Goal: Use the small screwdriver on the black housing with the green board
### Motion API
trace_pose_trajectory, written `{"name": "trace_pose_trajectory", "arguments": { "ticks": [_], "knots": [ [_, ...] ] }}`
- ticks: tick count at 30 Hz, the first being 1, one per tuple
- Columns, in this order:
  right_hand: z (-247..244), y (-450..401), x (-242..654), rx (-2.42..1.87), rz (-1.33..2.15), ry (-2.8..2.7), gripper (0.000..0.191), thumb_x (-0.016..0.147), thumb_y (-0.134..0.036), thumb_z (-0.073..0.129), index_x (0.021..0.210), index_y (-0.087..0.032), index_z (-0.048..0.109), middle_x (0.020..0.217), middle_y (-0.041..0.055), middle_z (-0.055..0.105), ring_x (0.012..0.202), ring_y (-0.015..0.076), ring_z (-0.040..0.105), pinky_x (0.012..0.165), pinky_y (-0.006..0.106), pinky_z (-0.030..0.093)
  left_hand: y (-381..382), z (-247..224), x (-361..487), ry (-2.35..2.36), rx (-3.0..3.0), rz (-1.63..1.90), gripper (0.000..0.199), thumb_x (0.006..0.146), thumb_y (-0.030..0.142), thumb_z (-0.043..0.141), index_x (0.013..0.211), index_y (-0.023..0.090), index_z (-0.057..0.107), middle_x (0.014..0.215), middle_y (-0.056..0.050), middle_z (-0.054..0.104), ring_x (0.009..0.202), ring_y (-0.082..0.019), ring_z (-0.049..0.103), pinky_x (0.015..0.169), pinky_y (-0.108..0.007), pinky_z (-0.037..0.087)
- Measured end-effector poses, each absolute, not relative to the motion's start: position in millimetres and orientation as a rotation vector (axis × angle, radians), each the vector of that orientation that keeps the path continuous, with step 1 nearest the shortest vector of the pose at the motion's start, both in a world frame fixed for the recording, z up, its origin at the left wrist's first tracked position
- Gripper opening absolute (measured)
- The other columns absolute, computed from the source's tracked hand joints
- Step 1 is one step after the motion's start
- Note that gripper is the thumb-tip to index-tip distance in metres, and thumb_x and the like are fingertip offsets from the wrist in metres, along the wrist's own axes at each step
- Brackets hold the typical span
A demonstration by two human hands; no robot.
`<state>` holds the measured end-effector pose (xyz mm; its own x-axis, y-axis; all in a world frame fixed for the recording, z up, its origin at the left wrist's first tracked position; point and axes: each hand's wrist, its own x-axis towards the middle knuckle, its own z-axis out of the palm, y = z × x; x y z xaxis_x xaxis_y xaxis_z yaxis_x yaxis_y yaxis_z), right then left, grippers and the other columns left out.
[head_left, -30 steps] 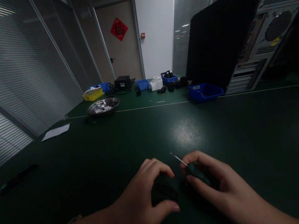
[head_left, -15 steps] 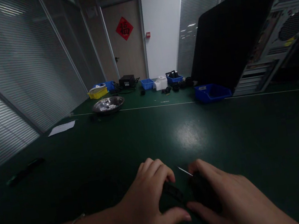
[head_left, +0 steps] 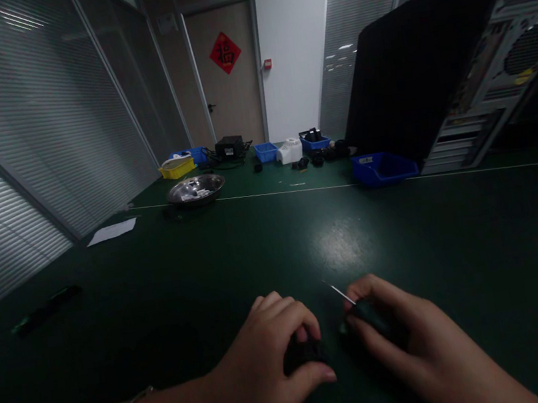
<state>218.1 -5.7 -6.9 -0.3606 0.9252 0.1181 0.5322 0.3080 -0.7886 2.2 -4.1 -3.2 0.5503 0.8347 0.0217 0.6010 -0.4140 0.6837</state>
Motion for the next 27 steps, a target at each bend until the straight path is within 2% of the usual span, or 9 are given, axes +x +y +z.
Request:
{"name": "trace_pose_trajectory", "arguments": {
  "ticks": [5, 8, 10, 13, 15, 18, 21, 25, 27],
  "knots": [
    [0, -2, 212, -1.26, 1.069, -1.792, 0.004, 0.085, -0.026, 0.058, 0.088, -0.023, 0.06, 0.082, 0.0015, 0.07, 0.078, 0.0193, 0.068, 0.068, 0.027, 0.056, -4, 6, 0, 1.073, 2.144, 0.452, 0.052, 0.068, 0.055, 0.078, 0.103, 0.02, 0.061, 0.088, -0.003, 0.057, 0.082, -0.022, 0.05, 0.073, -0.034, 0.036],
    [1, -2, 210, -1.256, 1.137, -1.727, 0.007, 0.083, -0.028, 0.061, 0.088, -0.022, 0.062, 0.082, 0.0024, 0.07, 0.078, 0.0201, 0.068, 0.067, 0.028, 0.056, -3, 18, -5, 0.979, 2.191, 0.348, 0.041, 0.076, 0.039, 0.074, 0.11, 0.022, 0.059, 0.096, -0.004, 0.059, 0.087, -0.024, 0.051, 0.082, -0.038, 0.037],
    [-1, -3, 210, -1.244, 1.199, -1.68, 0.009, 0.084, -0.03, 0.062, 0.088, -0.022, 0.062, 0.082, 0.0023, 0.07, 0.075, 0.0193, 0.068, 0.063, 0.027, 0.056, -1, 24, -8, 0.92, 2.221, 0.273, 0.042, 0.071, 0.021, 0.072, 0.11, 0.024, 0.058, 0.101, -0.004, 0.059, 0.09, -0.025, 0.05, 0.085, -0.04, 0.038],
    [-7, -2, 211, -1.236, 1.264, -1.636, 0.011, 0.085, -0.033, 0.063, 0.091, -0.023, 0.062, 0.073, -0.0007, 0.067, 0.049, 0.0115, 0.058, 0.038, 0.019, 0.044, 2, 25, -11, 0.867, 2.24, 0.228, 0.052, 0.065, 0.008, 0.063, 0.114, 0.026, 0.057, 0.104, -0.004, 0.06, 0.094, -0.025, 0.051, 0.09, -0.043, 0.038],
    [-10, -2, 212, -1.244, 1.276, -1.622, 0.013, 0.085, -0.034, 0.064, 0.091, -0.024, 0.062, 0.072, -0.0018, 0.065, 0.039, 0.0074, 0.048, 0.031, 0.017, 0.034, 3, 22, -11, 0.87, 2.215, 0.243, 0.047, 0.072, 0.009, 0.062, 0.115, 0.028, 0.059, 0.106, -0.004, 0.062, 0.097, -0.025, 0.053, 0.097, -0.046, 0.035],
    [-13, -2, 212, -1.25, 1.298, -1.606, 0.017, 0.084, -0.038, 0.065, 0.092, -0.024, 0.062, 0.075, -0.0021, 0.065, 0.037, 0.0058, 0.043, 0.03, 0.017, 0.032, 3, 17, -10, 0.91, 2.159, 0.324, 0.028, 0.082, 0.023, 0.066, 0.109, 0.025, 0.061, 0.104, -0.004, 0.063, 0.098, -0.024, 0.056, 0.097, -0.044, 0.035],
    [-13, -4, 211, -1.272, 1.357, -1.552, 0.022, 0.083, -0.044, 0.066, 0.094, -0.026, 0.062, 0.075, -0.0032, 0.066, 0.036, 0.0054, 0.042, 0.031, 0.016, 0.03, 5, 18, -11, 0.893, 2.159, 0.343, 0.038, 0.077, 0.036, 0.074, 0.11, 0.023, 0.06, 0.105, -0.006, 0.064, 0.097, -0.025, 0.056, 0.091, -0.042, 0.04],
    [-10, -6, 210, -1.292, 1.417, -1.483, 0.025, 0.081, -0.045, 0.069, 0.093, -0.024, 0.063, 0.072, -0.0041, 0.064, 0.039, 0.0052, 0.044, 0.035, 0.016, 0.033, 9, 25, -15, 0.73, 2.228, 0.238, 0.05, 0.074, 0.018, 0.072, 0.122, 0.022, 0.058, 0.116, -0.008, 0.063, 0.102, -0.027, 0.056, 0.099, -0.047, 0.037],
    [-9, -6, 210, -1.277, 1.426, -1.494, 0.024, 0.081, -0.043, 0.07, 0.092, -0.023, 0.063, 0.073, -0.0036, 0.064, 0.04, 0.0055, 0.045, 0.035, 0.015, 0.034, 9, 24, -15, 0.745, 2.185, 0.296, 0.044, 0.076, 0.015, 0.069, 0.12, 0.021, 0.06, 0.115, -0.008, 0.064, 0.103, -0.026, 0.058, 0.099, -0.044, 0.039]
  ]
}}
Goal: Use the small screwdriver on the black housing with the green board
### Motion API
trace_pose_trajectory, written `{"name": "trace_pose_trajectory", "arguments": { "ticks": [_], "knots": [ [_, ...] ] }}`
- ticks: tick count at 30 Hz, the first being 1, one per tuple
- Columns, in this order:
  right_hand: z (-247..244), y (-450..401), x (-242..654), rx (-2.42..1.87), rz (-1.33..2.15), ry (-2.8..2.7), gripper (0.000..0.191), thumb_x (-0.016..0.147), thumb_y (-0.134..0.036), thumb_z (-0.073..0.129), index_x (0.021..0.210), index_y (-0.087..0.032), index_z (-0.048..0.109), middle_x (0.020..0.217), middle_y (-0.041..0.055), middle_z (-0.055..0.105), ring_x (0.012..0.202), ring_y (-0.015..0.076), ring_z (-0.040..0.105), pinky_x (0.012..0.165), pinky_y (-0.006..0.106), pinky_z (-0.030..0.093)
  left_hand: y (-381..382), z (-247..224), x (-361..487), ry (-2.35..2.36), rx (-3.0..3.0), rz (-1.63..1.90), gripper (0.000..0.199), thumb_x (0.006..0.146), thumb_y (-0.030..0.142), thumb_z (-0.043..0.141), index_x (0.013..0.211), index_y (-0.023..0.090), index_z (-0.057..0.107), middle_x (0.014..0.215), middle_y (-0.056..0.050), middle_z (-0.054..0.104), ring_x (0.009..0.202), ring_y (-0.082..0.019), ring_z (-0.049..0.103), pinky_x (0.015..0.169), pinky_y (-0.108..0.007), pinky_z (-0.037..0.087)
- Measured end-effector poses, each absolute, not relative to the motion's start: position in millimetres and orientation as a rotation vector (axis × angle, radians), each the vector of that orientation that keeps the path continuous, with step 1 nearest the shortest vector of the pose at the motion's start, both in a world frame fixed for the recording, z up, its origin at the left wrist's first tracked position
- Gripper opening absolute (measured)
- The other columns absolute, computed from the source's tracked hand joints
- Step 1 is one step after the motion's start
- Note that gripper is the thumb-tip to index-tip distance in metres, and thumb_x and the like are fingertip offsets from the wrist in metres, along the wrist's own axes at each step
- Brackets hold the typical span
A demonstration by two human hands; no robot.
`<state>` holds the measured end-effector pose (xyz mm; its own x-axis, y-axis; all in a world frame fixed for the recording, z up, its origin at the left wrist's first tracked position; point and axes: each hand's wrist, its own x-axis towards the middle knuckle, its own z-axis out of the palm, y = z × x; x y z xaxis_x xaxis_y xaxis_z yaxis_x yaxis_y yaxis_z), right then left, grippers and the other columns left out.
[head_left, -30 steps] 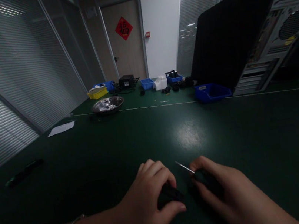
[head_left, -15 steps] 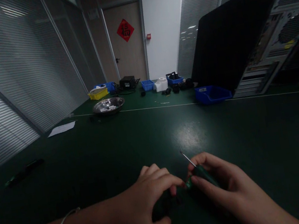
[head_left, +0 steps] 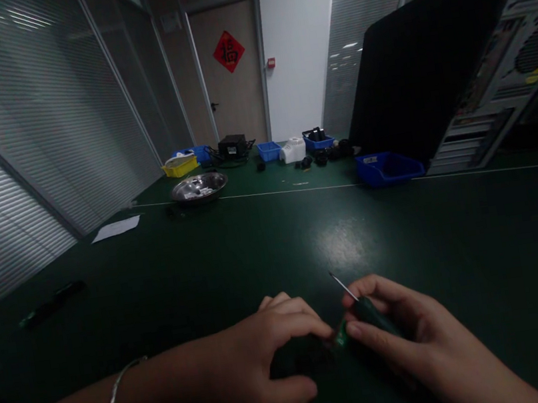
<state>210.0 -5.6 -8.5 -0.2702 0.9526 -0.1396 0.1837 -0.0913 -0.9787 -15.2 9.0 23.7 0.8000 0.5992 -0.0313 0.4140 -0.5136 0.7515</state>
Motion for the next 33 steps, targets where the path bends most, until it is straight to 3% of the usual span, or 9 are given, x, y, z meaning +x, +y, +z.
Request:
{"name": "trace_pose_trajectory", "arguments": {
  "ticks": [5, 11, 18, 20, 22, 24, 33],
  "knots": [
    [-3, -5, 209, -1.269, 1.475, -1.51, 0.019, 0.081, -0.036, 0.07, 0.093, -0.023, 0.063, 0.085, -0.0002, 0.065, 0.046, 0.0057, 0.048, 0.038, 0.015, 0.038, 4, 6, -8, 0.946, 1.987, 0.612, 0.015, 0.084, 0.026, 0.069, 0.095, 0.017, 0.069, 0.094, -0.005, 0.067, 0.09, -0.019, 0.06, 0.08, -0.031, 0.048],
    [-4, -10, 204, -1.283, 1.52, -1.458, 0.024, 0.078, -0.04, 0.074, 0.09, -0.024, 0.062, 0.074, -0.005, 0.06, 0.042, 0.0049, 0.045, 0.037, 0.015, 0.036, 3, -3, -2, 0.913, 1.974, 0.745, 0.008, 0.083, 0.02, 0.07, 0.088, 0.015, 0.073, 0.082, -0.003, 0.067, 0.079, -0.016, 0.06, 0.074, -0.027, 0.048],
    [-7, -11, 207, -1.295, 1.519, -1.504, 0.018, 0.082, -0.037, 0.071, 0.092, -0.023, 0.063, 0.081, -0.0025, 0.063, 0.045, 0.0049, 0.045, 0.037, 0.014, 0.035, 3, -5, -1, 0.949, 1.955, 0.735, 0.009, 0.085, 0.019, 0.067, 0.088, 0.014, 0.073, 0.081, -0.004, 0.065, 0.078, -0.016, 0.06, 0.071, -0.027, 0.047],
    [-8, -11, 207, -1.281, 1.435, -1.566, 0.013, 0.085, -0.034, 0.068, 0.092, -0.024, 0.063, 0.082, -0.0017, 0.065, 0.055, 0.0093, 0.056, 0.043, 0.016, 0.042, 2, -5, -1, 0.934, 1.941, 0.74, 0.008, 0.084, 0.019, 0.068, 0.087, 0.014, 0.072, 0.082, -0.004, 0.066, 0.079, -0.016, 0.061, 0.072, -0.028, 0.048],
    [-8, -11, 207, -1.246, 1.312, -1.68, 0.007, 0.087, -0.028, 0.065, 0.092, -0.024, 0.063, 0.085, -0.0004, 0.068, 0.074, 0.0152, 0.065, 0.06, 0.02, 0.052, 1, -4, -1, 0.919, 1.937, 0.748, 0.007, 0.083, 0.018, 0.069, 0.086, 0.014, 0.072, 0.081, -0.004, 0.066, 0.079, -0.016, 0.061, 0.073, -0.028, 0.048],
    [-9, -12, 207, -1.211, 1.192, -1.798, 0.007, 0.088, -0.023, 0.061, 0.095, -0.025, 0.062, 0.091, 0.0, 0.069, 0.088, 0.0181, 0.066, 0.076, 0.025, 0.054, 0, -4, -1, 0.912, 1.943, 0.757, 0.006, 0.082, 0.018, 0.07, 0.086, 0.014, 0.072, 0.08, -0.004, 0.066, 0.079, -0.016, 0.061, 0.073, -0.028, 0.047],
    [-9, -18, 207, -1.094, 0.936, -1.996, 0.013, 0.089, -0.017, 0.056, 0.096, -0.026, 0.061, 0.091, -0.0005, 0.068, 0.085, 0.0175, 0.069, 0.075, 0.026, 0.057, -2, -8, 1, 0.895, 1.975, 0.862, 0.003, 0.081, 0.017, 0.072, 0.081, 0.014, 0.071, 0.078, -0.004, 0.067, 0.079, -0.017, 0.062, 0.074, -0.03, 0.046]
  ]
}}
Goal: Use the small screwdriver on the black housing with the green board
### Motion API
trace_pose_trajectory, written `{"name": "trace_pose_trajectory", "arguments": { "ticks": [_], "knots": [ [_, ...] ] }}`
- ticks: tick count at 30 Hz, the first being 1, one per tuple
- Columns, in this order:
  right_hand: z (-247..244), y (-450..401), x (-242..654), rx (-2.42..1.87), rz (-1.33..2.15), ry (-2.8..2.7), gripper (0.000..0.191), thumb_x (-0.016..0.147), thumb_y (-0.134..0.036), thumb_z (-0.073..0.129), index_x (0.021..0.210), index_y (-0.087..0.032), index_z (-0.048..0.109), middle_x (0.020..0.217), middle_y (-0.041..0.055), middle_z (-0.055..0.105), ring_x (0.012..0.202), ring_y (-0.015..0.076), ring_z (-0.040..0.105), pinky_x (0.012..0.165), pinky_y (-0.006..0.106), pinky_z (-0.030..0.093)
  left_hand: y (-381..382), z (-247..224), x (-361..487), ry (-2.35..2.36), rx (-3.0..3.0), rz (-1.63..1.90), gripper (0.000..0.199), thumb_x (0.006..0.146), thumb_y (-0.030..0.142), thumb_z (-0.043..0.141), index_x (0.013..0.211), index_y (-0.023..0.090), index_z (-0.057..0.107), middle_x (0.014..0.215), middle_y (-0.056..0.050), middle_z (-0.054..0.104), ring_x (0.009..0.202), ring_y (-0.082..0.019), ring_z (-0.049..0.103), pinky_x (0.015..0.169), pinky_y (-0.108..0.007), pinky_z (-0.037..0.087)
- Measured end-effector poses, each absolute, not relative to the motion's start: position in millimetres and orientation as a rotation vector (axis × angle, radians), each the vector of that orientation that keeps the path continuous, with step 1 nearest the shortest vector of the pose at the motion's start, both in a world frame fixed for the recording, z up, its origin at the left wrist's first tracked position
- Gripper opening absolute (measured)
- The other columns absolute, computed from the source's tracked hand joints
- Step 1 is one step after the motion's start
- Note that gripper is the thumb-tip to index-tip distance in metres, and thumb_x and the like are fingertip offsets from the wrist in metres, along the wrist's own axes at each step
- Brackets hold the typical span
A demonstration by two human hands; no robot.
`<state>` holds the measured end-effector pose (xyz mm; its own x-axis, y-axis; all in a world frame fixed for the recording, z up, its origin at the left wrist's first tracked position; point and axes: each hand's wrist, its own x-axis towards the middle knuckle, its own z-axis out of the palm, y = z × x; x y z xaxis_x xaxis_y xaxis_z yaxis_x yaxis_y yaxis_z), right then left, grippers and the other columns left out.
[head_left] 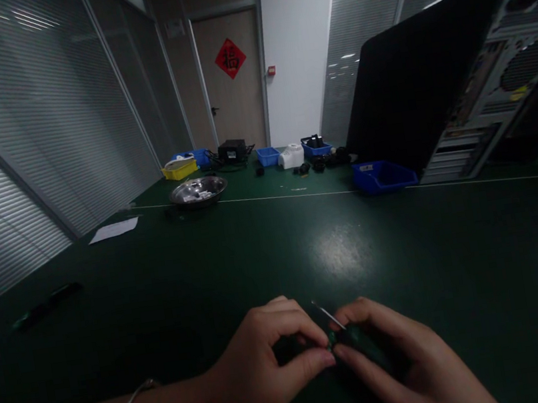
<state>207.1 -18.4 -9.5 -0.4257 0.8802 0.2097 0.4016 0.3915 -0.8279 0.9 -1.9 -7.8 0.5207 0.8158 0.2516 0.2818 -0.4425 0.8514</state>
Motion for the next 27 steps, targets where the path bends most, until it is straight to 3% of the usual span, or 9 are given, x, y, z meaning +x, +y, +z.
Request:
{"name": "trace_pose_trajectory", "arguments": {
  "ticks": [10, 14, 17, 20, 23, 27],
  "knots": [
    [-10, -17, 208, -1.089, 1.066, -1.926, 0.016, 0.087, -0.018, 0.061, 0.101, -0.027, 0.063, 0.095, -0.0001, 0.069, 0.091, 0.018, 0.068, 0.081, 0.026, 0.056, -6, -6, 1, 0.871, 1.985, 0.864, 0.005, 0.081, 0.016, 0.071, 0.085, 0.014, 0.068, 0.086, -0.005, 0.068, 0.084, -0.019, 0.062, 0.078, -0.033, 0.047],
    [-13, -17, 210, -1.057, 1.02, -1.878, 0.023, 0.085, -0.014, 0.061, 0.104, -0.028, 0.062, 0.094, -0.0003, 0.069, 0.096, 0.0189, 0.068, 0.078, 0.023, 0.057, -2, -3, -2, 0.767, 2.068, 0.854, 0.012, 0.086, 0.013, 0.063, 0.097, 0.013, 0.068, 0.092, -0.009, 0.068, 0.089, -0.021, 0.062, 0.081, -0.035, 0.048],
    [-14, -16, 213, -1.06, 0.948, -1.855, 0.023, 0.086, -0.013, 0.06, 0.103, -0.028, 0.061, 0.094, -0.0002, 0.067, 0.094, 0.018, 0.068, 0.075, 0.02, 0.057, 6, 2, -10, 0.724, 2.13, 0.756, 0.024, 0.087, 0.015, 0.063, 0.111, 0.016, 0.067, 0.107, -0.012, 0.067, 0.1, -0.022, 0.062, 0.088, -0.037, 0.049],
    [-13, -16, 214, -1.061, 0.871, -1.857, 0.025, 0.086, -0.013, 0.059, 0.106, -0.029, 0.059, 0.096, -0.0004, 0.067, 0.092, 0.0171, 0.068, 0.071, 0.018, 0.057, 14, 8, -17, 0.62, 2.192, 0.617, 0.044, 0.082, 0.022, 0.071, 0.125, 0.019, 0.06, 0.122, -0.014, 0.065, 0.114, -0.026, 0.059, 0.101, -0.043, 0.044],
    [-12, -18, 214, -1.032, 0.824, -1.856, 0.027, 0.086, -0.012, 0.057, 0.106, -0.031, 0.058, 0.096, -0.0013, 0.067, 0.09, 0.016, 0.068, 0.072, 0.017, 0.056, 17, 13, -20, 0.476, 2.253, 0.412, 0.053, 0.081, 0.009, 0.062, 0.132, 0.019, 0.053, 0.135, -0.012, 0.06, 0.132, -0.027, 0.048, 0.114, -0.047, 0.031],
    [-12, -19, 213, -1.042, 0.834, -1.887, 0.025, 0.087, -0.012, 0.056, 0.104, -0.03, 0.059, 0.095, -0.0011, 0.067, 0.089, 0.0161, 0.069, 0.073, 0.018, 0.056, 16, 20, -19, 0.436, 2.28, 0.274, 0.073, 0.067, -0.004, 0.05, 0.135, 0.022, 0.051, 0.14, -0.007, 0.058, 0.139, -0.029, 0.041, 0.117, -0.052, 0.022]
  ]
}}
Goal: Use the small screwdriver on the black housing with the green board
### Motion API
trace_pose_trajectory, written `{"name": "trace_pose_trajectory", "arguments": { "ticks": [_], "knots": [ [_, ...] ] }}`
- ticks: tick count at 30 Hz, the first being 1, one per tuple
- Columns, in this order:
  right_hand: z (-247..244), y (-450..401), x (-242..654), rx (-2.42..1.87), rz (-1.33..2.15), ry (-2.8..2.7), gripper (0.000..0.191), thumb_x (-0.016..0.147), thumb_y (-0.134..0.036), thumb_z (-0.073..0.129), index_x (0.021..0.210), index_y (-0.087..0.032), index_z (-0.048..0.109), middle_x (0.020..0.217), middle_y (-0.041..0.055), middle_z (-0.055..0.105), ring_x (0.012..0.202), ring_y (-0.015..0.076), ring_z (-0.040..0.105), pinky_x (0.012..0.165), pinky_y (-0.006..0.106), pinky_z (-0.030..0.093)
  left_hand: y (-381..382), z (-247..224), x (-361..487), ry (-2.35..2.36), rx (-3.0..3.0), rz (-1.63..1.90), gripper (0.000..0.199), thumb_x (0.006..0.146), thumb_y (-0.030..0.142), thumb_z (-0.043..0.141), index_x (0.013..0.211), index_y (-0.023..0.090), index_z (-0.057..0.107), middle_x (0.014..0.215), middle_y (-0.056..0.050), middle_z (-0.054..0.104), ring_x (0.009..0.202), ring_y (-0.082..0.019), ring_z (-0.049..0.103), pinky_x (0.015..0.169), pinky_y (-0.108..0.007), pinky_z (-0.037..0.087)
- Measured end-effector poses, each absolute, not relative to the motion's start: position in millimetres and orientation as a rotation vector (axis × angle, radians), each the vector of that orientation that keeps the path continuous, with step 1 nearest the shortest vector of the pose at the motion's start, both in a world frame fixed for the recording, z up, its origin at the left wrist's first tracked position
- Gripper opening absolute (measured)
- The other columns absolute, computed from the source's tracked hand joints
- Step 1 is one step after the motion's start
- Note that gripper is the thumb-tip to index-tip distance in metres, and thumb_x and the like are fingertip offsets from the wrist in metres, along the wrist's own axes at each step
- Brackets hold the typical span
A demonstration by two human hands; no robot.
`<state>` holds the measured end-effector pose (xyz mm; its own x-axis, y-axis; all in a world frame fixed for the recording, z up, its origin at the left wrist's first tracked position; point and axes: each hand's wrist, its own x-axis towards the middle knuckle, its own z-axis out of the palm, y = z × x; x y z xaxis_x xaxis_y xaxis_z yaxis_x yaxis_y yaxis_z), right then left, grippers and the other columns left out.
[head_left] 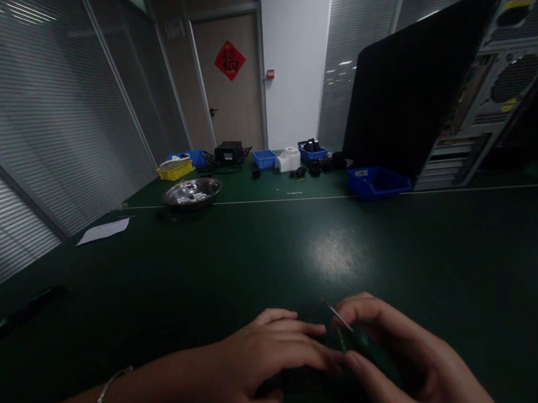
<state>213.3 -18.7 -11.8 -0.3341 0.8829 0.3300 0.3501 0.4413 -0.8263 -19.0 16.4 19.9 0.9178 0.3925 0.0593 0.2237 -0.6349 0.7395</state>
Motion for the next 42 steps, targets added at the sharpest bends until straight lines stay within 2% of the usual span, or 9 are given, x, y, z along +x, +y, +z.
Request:
{"name": "trace_pose_trajectory", "arguments": {
  "ticks": [3, 8, 11, 15, 21, 29, 32, 42],
  "knots": [
    [-13, -19, 215, -1.047, 0.876, -1.895, 0.023, 0.087, -0.013, 0.056, 0.105, -0.028, 0.058, 0.097, 0.0007, 0.067, 0.095, 0.0186, 0.068, 0.073, 0.02, 0.057, 17, 23, -18, 0.431, 2.273, 0.247, 0.075, 0.066, -0.008, 0.047, 0.134, 0.022, 0.053, 0.136, -0.007, 0.061, 0.14, -0.027, 0.039, 0.118, -0.049, 0.021],
    [-12, -20, 215, -1.049, 0.935, -1.924, 0.022, 0.087, -0.012, 0.057, 0.104, -0.026, 0.059, 0.097, 0.0024, 0.068, 0.096, 0.0199, 0.067, 0.076, 0.023, 0.057, 19, 20, -18, 0.412, 2.297, 0.254, 0.056, 0.08, -0.002, 0.051, 0.129, 0.024, 0.056, 0.128, -0.008, 0.065, 0.137, -0.025, 0.042, 0.119, -0.047, 0.021],
    [-9, -20, 214, -1.046, 0.96, -1.93, 0.022, 0.087, -0.013, 0.056, 0.104, -0.026, 0.058, 0.096, 0.0017, 0.067, 0.095, 0.0191, 0.067, 0.076, 0.023, 0.057, 18, 13, -18, 0.499, 2.242, 0.357, 0.046, 0.084, 0.008, 0.062, 0.127, 0.022, 0.057, 0.128, -0.01, 0.064, 0.129, -0.025, 0.05, 0.115, -0.045, 0.03],
    [-8, -17, 212, -1.053, 1.004, -1.979, 0.021, 0.087, -0.013, 0.057, 0.102, -0.027, 0.057, 0.093, 0.0004, 0.066, 0.087, 0.0177, 0.068, 0.074, 0.023, 0.057, 14, 2, -18, 0.68, 2.034, 0.571, 0.054, 0.078, 0.021, 0.076, 0.128, 0.019, 0.054, 0.124, -0.011, 0.063, 0.117, -0.024, 0.058, 0.102, -0.039, 0.045],
    [-9, -16, 210, -0.977, 0.937, -2.005, 0.029, 0.084, -0.008, 0.06, 0.104, -0.028, 0.058, 0.097, -0.0001, 0.066, 0.086, 0.0164, 0.068, 0.075, 0.023, 0.056, 11, -6, -11, 0.668, 1.87, 0.703, 0.044, 0.076, 0.015, 0.077, 0.116, 0.014, 0.058, 0.114, -0.011, 0.063, 0.105, -0.022, 0.061, 0.095, -0.037, 0.05],
    [-9, -19, 209, -0.913, 0.848, -2.047, 0.034, 0.081, -0.002, 0.058, 0.103, -0.028, 0.057, 0.098, 0.0013, 0.063, 0.088, 0.0168, 0.066, 0.076, 0.026, 0.056, 8, -13, -7, 0.627, 1.778, 0.756, 0.04, 0.075, 0.013, 0.077, 0.111, 0.016, 0.059, 0.109, -0.008, 0.057, 0.094, -0.019, 0.06, 0.084, -0.033, 0.052],
    [-8, -18, 209, -0.928, 0.851, -2.06, 0.029, 0.083, -0.004, 0.057, 0.101, -0.026, 0.057, 0.097, 0.0021, 0.063, 0.087, 0.0172, 0.066, 0.076, 0.026, 0.055, 9, -14, -6, 0.643, 1.747, 0.767, 0.041, 0.074, 0.011, 0.077, 0.111, 0.017, 0.059, 0.106, -0.007, 0.057, 0.09, -0.017, 0.059, 0.082, -0.032, 0.052],
    [-10, -16, 206, -0.958, 0.886, -2.069, 0.025, 0.085, -0.006, 0.056, 0.101, -0.025, 0.058, 0.099, 0.0033, 0.063, 0.091, 0.0177, 0.065, 0.078, 0.029, 0.055, 7, -11, -5, 0.704, 1.782, 0.703, 0.039, 0.075, 0.01, 0.074, 0.11, 0.016, 0.059, 0.114, -0.009, 0.059, 0.094, -0.019, 0.057, 0.086, -0.036, 0.05]
  ]
}}
